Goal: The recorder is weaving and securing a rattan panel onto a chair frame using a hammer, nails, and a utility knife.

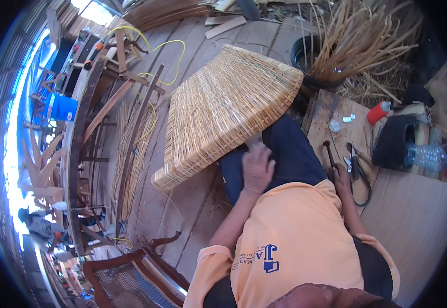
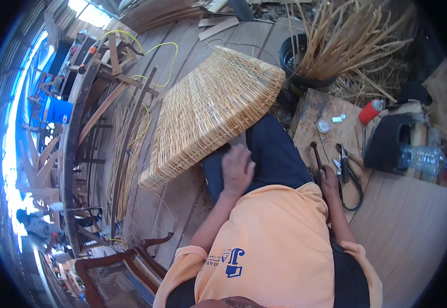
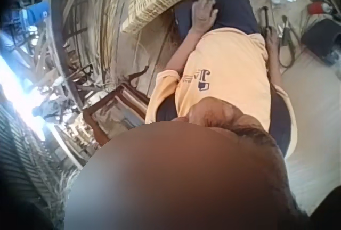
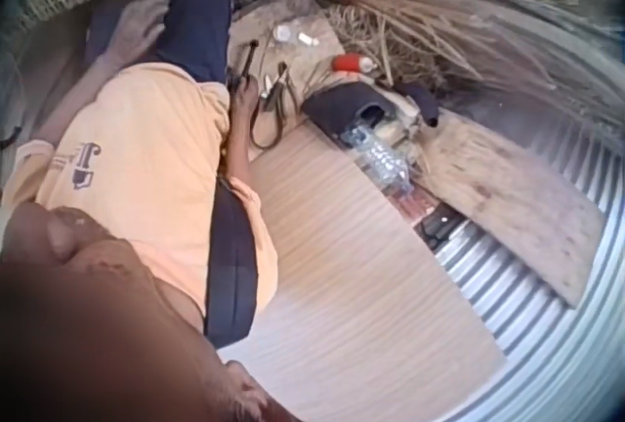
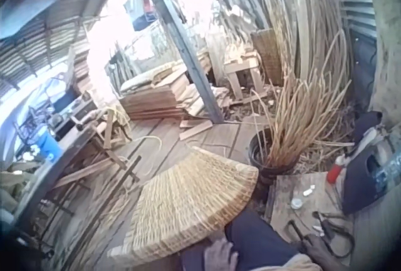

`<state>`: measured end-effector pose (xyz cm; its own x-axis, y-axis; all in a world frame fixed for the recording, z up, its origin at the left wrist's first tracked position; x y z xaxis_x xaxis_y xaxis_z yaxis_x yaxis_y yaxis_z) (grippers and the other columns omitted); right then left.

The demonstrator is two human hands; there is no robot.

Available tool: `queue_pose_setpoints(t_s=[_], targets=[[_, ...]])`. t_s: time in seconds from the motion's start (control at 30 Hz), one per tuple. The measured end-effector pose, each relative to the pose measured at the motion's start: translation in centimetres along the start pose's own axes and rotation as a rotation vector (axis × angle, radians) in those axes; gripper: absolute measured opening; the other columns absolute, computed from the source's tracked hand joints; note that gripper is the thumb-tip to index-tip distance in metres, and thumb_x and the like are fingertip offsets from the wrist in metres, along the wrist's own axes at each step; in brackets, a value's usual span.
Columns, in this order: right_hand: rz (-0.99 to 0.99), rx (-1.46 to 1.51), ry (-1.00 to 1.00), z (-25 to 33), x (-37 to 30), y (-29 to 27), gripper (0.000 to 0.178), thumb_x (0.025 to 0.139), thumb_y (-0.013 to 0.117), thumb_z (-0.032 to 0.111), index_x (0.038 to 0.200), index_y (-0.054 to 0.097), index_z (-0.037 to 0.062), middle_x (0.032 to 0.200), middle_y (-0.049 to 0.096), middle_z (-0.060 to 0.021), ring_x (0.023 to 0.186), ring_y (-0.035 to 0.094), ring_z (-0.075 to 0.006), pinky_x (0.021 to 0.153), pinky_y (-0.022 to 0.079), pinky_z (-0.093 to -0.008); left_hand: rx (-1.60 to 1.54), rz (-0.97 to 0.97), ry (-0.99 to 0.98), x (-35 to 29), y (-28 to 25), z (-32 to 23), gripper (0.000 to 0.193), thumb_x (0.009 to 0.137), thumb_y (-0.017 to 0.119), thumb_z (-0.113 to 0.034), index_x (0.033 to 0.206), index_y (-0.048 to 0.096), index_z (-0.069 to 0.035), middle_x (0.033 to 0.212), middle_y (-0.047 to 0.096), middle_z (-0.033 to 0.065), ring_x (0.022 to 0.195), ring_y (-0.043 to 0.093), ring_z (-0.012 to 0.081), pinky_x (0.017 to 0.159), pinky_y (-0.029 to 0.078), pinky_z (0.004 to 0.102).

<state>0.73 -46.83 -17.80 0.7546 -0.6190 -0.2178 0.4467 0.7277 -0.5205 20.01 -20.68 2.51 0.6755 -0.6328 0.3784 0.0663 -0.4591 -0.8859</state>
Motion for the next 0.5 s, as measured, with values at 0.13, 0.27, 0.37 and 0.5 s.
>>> queue_pose_setpoints(t_s=[0.13, 0.27, 0.37, 0.5], targets=[[-0.017, 0.032, 0.03, -1.9, 1.0, -0.6, 0.032, 0.092, 0.046, 0.02, 0.112, 0.056, -0.0024, 0.097, 0.062, -0.0171, 0.092, 0.06, -0.0266, 0.082, 0.046, -0.0345, -0.507, 0.21, -0.324, -3.2, 5.5, 2.2, 0.028, 0.085, 0.063, -0.015, 0.109, 0.058, -0.002, 0.112, 0.057, 0.0142, 0.091, 0.06, 0.0268, 0.084, 0.048, 0.0357], [0.188, 0.36, 0.157, 4.5, 2.3, -0.4, 0.033, 0.088, 0.055, 0.017, 0.114, 0.056, -0.0032, 0.087, 0.058, -0.0029, 0.077, 0.053, -0.0113, 0.071, 0.044, -0.0253, -0.631, 0.279, -0.477, -3.9, 6.7, 3.6, 0.027, 0.086, 0.059, -0.017, 0.107, 0.057, 0.0, 0.108, 0.058, 0.0184, 0.098, 0.058, 0.0361, 0.086, 0.048, 0.0385], [0.181, 0.426, -0.249, 14.2, 1.7, -2.5, 0.023, 0.086, 0.061, 0.018, 0.102, 0.06, 0.001, 0.078, 0.053, 0.0023, 0.066, 0.047, -0.0077, 0.062, 0.042, -0.0248, -0.517, 0.244, -0.463, -4.8, 7.2, 3.8, 0.024, 0.087, 0.057, -0.016, 0.104, 0.057, 0.0, 0.105, 0.057, 0.0192, 0.096, 0.058, 0.0371, 0.084, 0.048, 0.0402], [0.45, 0.295, -0.071, 13.8, 0.2, 1.7, 0.022, 0.084, 0.066, 0.024, 0.079, 0.052, 0.007, 0.065, 0.047, 0.0029, 0.061, 0.048, -0.0077, 0.057, 0.041, -0.0247, -0.495, 0.217, -0.452, -4.6, 6.8, 3.8, 0.022, 0.087, 0.056, -0.016, 0.101, 0.056, 0.001, 0.103, 0.056, 0.02, 0.094, 0.058, 0.0384, 0.083, 0.048, 0.0426]])
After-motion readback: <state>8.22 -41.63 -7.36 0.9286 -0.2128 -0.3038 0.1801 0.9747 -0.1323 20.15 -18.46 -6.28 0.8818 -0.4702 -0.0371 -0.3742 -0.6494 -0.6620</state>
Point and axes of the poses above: each hand's wrist, its own x-axis towards the middle knuckle, its own y-axis out of the palm, z = x × y, the point moved 10 cm from there along x, towards the middle knuckle
